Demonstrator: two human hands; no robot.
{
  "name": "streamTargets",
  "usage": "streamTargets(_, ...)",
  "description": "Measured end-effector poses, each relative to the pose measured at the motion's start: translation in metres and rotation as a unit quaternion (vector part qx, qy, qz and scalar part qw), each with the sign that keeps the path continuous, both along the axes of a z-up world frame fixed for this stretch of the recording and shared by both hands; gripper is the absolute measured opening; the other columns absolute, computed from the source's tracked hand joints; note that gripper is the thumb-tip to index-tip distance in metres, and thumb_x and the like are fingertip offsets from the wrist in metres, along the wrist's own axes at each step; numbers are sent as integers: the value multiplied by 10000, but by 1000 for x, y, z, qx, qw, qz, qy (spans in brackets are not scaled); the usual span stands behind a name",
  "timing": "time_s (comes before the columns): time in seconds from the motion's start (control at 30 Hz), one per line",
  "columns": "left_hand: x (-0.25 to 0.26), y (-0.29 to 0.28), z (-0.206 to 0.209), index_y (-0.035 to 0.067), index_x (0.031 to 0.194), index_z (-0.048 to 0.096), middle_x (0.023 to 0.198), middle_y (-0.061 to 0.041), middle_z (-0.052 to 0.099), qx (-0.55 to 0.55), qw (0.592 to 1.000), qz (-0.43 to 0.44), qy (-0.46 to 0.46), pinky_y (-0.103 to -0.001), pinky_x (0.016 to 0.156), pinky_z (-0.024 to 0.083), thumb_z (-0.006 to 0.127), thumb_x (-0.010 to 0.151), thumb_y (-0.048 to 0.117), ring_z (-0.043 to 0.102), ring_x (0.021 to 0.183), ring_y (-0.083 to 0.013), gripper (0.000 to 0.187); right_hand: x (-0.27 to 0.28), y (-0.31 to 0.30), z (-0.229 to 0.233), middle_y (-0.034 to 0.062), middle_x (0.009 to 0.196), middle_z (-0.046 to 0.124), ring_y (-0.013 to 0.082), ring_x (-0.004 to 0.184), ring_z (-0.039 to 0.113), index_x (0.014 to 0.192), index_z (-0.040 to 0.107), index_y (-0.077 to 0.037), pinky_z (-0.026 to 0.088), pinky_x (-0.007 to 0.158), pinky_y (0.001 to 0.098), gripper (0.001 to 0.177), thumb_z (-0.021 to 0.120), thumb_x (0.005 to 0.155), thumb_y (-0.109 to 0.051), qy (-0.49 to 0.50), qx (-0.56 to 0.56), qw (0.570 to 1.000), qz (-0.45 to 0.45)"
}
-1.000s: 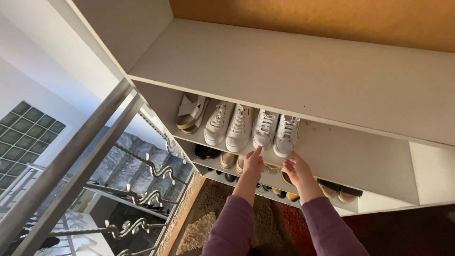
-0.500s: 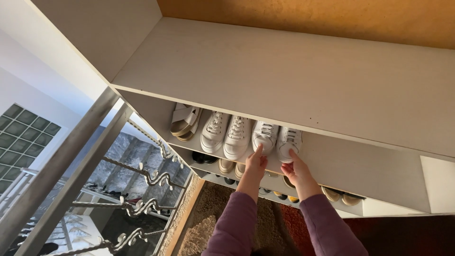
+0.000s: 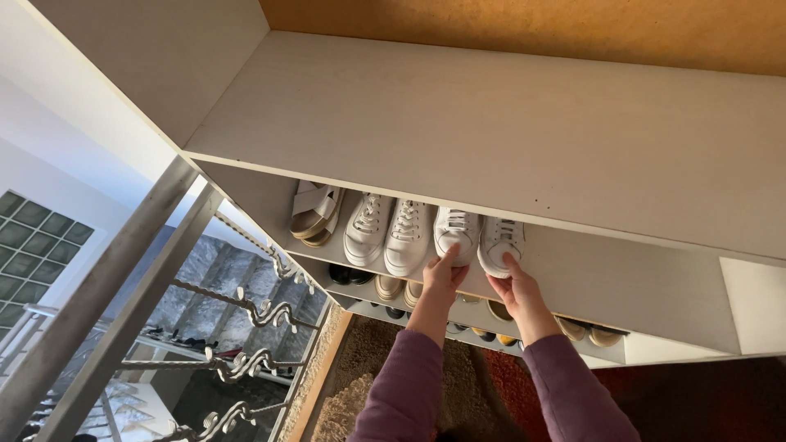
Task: The person picks up pairs of shoes from a white shoe rack and places them in a row on top of a white storage chest.
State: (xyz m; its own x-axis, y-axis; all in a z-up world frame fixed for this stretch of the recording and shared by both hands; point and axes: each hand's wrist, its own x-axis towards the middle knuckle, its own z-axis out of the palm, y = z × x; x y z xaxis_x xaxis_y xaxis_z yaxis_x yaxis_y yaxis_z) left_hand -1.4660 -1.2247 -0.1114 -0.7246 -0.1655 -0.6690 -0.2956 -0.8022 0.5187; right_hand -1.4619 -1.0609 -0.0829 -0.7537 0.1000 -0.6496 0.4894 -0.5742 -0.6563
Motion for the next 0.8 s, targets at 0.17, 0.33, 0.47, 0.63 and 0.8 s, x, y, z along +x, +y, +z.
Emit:
streamTargets(0.17,36,3,-1,-30,1368,486,1205,-284,603,-16,999,-35,-7,-518,880,640,971,813,247,740,952,-402,788,32,8,12,207,1131,617,354,1052,711,1247,509,31,611,968,448,618,856,901,-345,13,20,1000,0)
streamTargets(0.33,99,-4,17,20,1383,491,1224,-259,615,-28,996,-83,-6,-527,870,666,999,792,249,743,961,-411,812,97,1,50,230,1210,607,372,1102,685,1290,491,39,584,999,466,573,787,949,-314,2,28,1000,-11)
streamTargets(0.47,172,-18,103,19,1408,479,1319,-215,587,-31,990,-130,-38,-449,940,635,880,828,182,695,1113,-372,724,165,-15,103,212,1307,594,350,1200,627,1367,478,19,551,1036,458,513,681,965,-226,-8,-9,999,-48)
streamTargets(0.63,246,-34,165,14,1387,544,1375,-149,625,-15,982,-169,-79,-427,1003,617,787,853,125,675,1199,-322,597,237,-19,101,165,1345,617,279,1247,587,1383,515,-7,487,1100,428,508,634,922,-184,-18,-16,995,-102)
streamTargets(0.8,294,-39,191,20,1144,567,1209,-154,690,1,982,-176,-74,-434,972,621,771,871,86,716,1057,-301,346,289,-18,101,130,1238,670,242,1115,623,1322,595,-26,511,1002,400,417,647,950,-207,-23,31,993,-112)
